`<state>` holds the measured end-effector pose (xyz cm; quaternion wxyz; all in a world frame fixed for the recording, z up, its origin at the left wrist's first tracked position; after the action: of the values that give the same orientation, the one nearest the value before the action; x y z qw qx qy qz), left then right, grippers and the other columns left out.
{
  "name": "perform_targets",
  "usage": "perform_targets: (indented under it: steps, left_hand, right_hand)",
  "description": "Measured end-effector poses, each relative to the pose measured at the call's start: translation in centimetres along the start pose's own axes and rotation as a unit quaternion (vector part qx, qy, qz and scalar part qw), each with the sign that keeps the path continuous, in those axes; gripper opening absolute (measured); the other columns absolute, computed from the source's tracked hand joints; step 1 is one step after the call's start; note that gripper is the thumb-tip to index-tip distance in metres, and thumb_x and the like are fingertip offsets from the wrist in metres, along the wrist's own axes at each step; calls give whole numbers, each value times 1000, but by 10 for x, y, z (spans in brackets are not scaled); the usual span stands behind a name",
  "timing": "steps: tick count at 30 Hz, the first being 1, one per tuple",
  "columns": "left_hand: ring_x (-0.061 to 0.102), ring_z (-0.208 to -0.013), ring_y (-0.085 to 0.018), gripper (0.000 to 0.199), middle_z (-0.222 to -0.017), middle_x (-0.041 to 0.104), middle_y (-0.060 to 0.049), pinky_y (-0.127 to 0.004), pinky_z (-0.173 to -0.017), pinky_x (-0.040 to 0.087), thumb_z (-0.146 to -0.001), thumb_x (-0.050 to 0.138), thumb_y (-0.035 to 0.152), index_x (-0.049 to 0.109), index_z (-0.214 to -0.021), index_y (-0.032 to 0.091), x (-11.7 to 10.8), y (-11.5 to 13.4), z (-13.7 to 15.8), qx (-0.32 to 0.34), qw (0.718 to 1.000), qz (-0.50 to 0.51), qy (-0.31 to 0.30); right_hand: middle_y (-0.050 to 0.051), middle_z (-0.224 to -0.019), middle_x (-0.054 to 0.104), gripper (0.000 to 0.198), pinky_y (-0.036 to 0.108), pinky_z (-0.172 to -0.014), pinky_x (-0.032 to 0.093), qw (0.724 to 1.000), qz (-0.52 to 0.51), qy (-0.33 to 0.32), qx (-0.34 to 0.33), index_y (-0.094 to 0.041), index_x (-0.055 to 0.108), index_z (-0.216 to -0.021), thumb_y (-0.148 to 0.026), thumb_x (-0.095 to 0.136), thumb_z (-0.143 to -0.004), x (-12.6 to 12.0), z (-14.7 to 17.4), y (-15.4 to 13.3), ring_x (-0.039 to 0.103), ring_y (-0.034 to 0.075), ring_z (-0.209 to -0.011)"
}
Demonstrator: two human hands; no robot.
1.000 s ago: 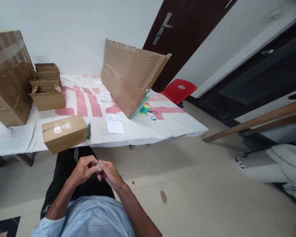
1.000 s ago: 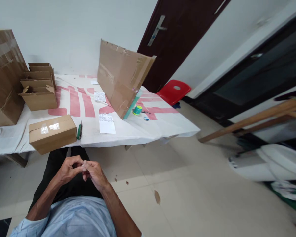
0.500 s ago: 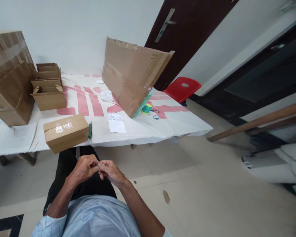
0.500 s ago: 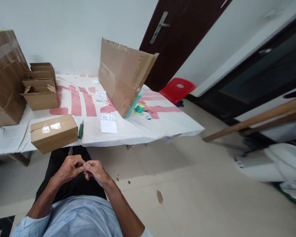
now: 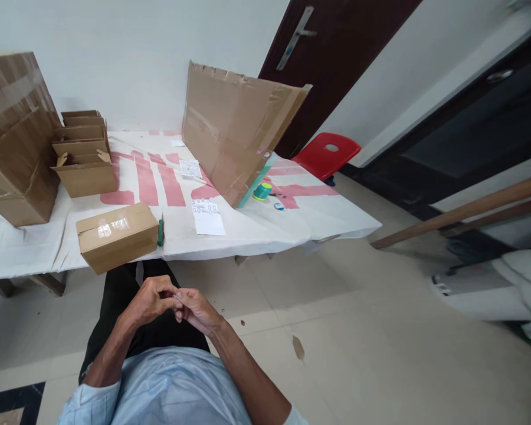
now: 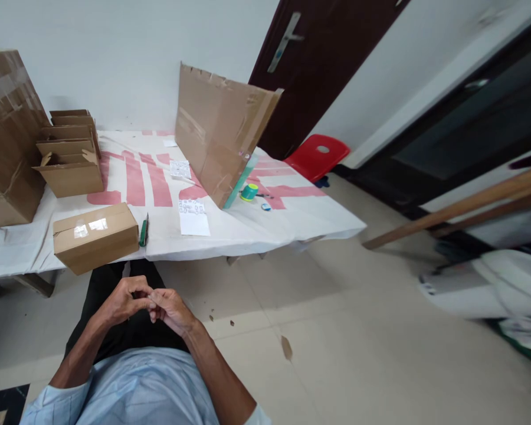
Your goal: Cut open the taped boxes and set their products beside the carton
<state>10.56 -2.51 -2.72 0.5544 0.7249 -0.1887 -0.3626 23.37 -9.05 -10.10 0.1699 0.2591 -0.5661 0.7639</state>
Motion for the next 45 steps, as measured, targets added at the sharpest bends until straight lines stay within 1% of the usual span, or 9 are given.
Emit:
perform_targets:
  steps: [5,9,12,17,21,27,36,41,45]
  left_hand:
    - [47,-66,-14,34,-67,52,1,-27,-63,37,-82,84,49,86,-82,16,5,-18,-1,-46,997,59,20]
    - [43,-66,-12,58,-73,55,3,-26,-63,36,-82,84,48,79,-128,13,8,-34,1,-83,991,95,42]
    - [43,-65,-10,67,-79,59,2,-26,-63,37,-83,81,46,72,-140,13,11,-39,3,-114,988,96,32]
    - [48,-70,-13,56,-83,61,0,-29,-70,41,-82,78,41,78,-129,13,14,-38,4,-131,989,70,20]
    - [50,-72,-14,54,-83,60,-1,-30,-72,42,-81,77,41,79,-127,12,17,-39,3,-149,987,67,7]
    - [51,-74,-15,56,-82,60,-1,-31,-73,41,-80,76,43,79,-127,12,19,-50,2,-173,982,80,-2]
    - [53,-76,-17,50,-84,61,-2,-32,-75,42,-82,75,41,80,-125,14,21,-62,-3,-177,981,74,-12]
    - [53,-77,-17,50,-86,62,-2,-32,-75,42,-83,75,41,80,-126,14,22,-67,-6,-186,979,81,-19]
    - [53,-76,-17,50,-85,61,-2,-32,-75,42,-83,75,40,80,-124,13,22,-67,-6,-190,978,78,-19]
  right_hand:
    - [-4,-59,57,56,22,-50,47,999,45,22,-18,-14,74,-79,-67,91,-74,-8,-1,-2,50,8,-49]
    - [-1,-66,66,50,26,-55,52,982,146,89,-80,-16,78,-88,-63,88,-78,-30,-5,-19,57,11,-54]
    - [2,-74,71,50,31,-64,57,929,268,195,-165,-16,81,-104,-63,79,-84,-70,-10,-56,64,15,-62]
    - [9,-90,76,52,42,-78,60,762,477,357,-256,-17,81,-110,-59,63,-86,-158,-32,-143,68,24,-76]
    - [11,-92,75,38,50,-95,57,714,508,409,-255,-17,78,-98,-49,65,-83,-214,-57,-191,65,28,-85]
    - [9,-83,68,22,48,-98,53,672,543,442,-240,-15,75,-95,-31,64,-83,-258,-86,-212,59,26,-84]
    - [12,-103,67,32,50,-98,55,621,582,461,-251,-17,72,-113,-28,58,-87,-274,-98,-214,63,28,-92]
    - [21,-132,62,41,55,-114,47,584,628,426,-288,-14,69,-127,-24,57,-89,-245,-93,-188,57,34,-126]
    - [24,-139,62,40,58,-117,44,536,680,385,-321,-12,70,-129,-24,53,-94,-215,-95,-164,54,35,-133]
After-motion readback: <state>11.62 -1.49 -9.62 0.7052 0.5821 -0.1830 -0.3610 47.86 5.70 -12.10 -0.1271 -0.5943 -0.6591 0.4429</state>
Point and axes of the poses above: each hand's wrist, its own z-axis away from the middle knuckle, its own x-axis out of the palm, y = z × x, the point moved 4 cm from there along -z, towards the middle knuckle
